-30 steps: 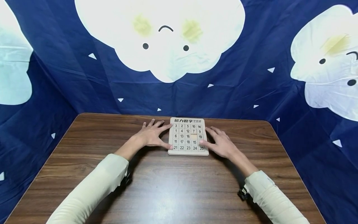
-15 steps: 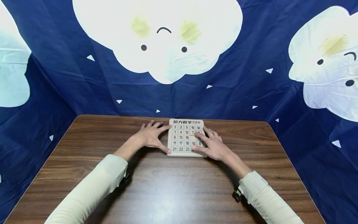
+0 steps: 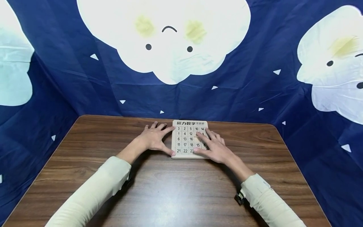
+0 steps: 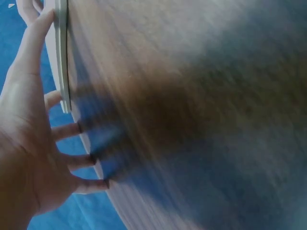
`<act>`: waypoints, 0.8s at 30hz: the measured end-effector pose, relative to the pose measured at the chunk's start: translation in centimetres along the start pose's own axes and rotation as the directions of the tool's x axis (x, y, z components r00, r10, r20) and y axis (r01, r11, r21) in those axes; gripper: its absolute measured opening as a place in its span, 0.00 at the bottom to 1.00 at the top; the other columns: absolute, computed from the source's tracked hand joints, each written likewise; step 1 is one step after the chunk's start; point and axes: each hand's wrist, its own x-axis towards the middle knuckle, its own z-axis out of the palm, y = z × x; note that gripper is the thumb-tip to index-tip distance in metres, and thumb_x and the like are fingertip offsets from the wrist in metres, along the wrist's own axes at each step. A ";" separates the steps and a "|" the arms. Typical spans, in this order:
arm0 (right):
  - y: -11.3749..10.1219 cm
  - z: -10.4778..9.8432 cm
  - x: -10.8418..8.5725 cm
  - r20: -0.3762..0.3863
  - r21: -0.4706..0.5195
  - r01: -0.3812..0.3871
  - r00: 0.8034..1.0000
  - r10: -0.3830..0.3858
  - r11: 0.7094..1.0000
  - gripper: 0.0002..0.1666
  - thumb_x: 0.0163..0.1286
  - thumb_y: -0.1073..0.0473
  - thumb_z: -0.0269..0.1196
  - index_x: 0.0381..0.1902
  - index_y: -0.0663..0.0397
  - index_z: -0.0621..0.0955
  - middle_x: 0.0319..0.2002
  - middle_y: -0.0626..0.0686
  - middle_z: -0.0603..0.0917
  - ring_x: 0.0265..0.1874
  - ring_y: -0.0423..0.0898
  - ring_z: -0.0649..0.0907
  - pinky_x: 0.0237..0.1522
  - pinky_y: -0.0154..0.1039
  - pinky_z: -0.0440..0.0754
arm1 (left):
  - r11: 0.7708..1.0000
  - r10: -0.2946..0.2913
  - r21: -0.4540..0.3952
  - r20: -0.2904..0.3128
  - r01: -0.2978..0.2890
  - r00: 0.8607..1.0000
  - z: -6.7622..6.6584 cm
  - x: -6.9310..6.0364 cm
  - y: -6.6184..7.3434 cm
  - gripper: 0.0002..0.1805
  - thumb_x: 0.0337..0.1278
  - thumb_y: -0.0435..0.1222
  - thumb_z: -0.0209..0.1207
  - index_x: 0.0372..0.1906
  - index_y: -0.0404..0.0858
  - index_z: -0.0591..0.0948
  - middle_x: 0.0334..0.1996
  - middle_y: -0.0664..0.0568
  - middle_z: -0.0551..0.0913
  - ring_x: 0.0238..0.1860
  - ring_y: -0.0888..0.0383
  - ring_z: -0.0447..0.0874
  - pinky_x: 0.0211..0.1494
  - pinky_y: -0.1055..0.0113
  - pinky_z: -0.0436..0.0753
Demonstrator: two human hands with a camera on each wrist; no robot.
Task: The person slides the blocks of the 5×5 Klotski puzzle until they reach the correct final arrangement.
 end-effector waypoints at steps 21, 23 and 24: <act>-0.1 -0.6 0.5 0.009 -0.038 -0.010 1.000 0.011 0.999 0.46 0.78 0.22 0.62 0.87 0.29 0.73 0.93 0.65 0.51 0.89 0.75 0.56 0.85 0.82 0.54 | 1.000 0.010 0.007 0.070 -0.011 0.997 -1.3 0.4 1.0 0.76 0.37 0.81 0.76 0.92 0.60 0.56 0.89 0.37 0.60 0.88 0.16 0.48 0.81 0.10 0.56; -0.2 -0.6 0.6 0.010 -0.034 -0.014 1.000 0.014 0.999 0.46 0.78 0.22 0.63 0.86 0.31 0.74 0.93 0.65 0.51 0.90 0.75 0.56 0.85 0.82 0.53 | 1.000 0.006 0.004 0.067 -0.007 0.998 -1.2 0.3 1.0 0.76 0.37 0.82 0.76 0.93 0.61 0.55 0.89 0.38 0.60 0.89 0.16 0.48 0.81 0.11 0.56; -0.3 -0.6 0.6 0.008 -0.032 -0.013 1.000 0.014 0.999 0.46 0.78 0.22 0.63 0.85 0.31 0.75 0.93 0.66 0.51 0.89 0.75 0.56 0.85 0.82 0.53 | 1.000 0.003 0.000 0.066 -0.003 0.998 -1.1 0.3 0.9 0.76 0.37 0.82 0.76 0.93 0.62 0.55 0.90 0.38 0.60 0.89 0.17 0.48 0.81 0.11 0.56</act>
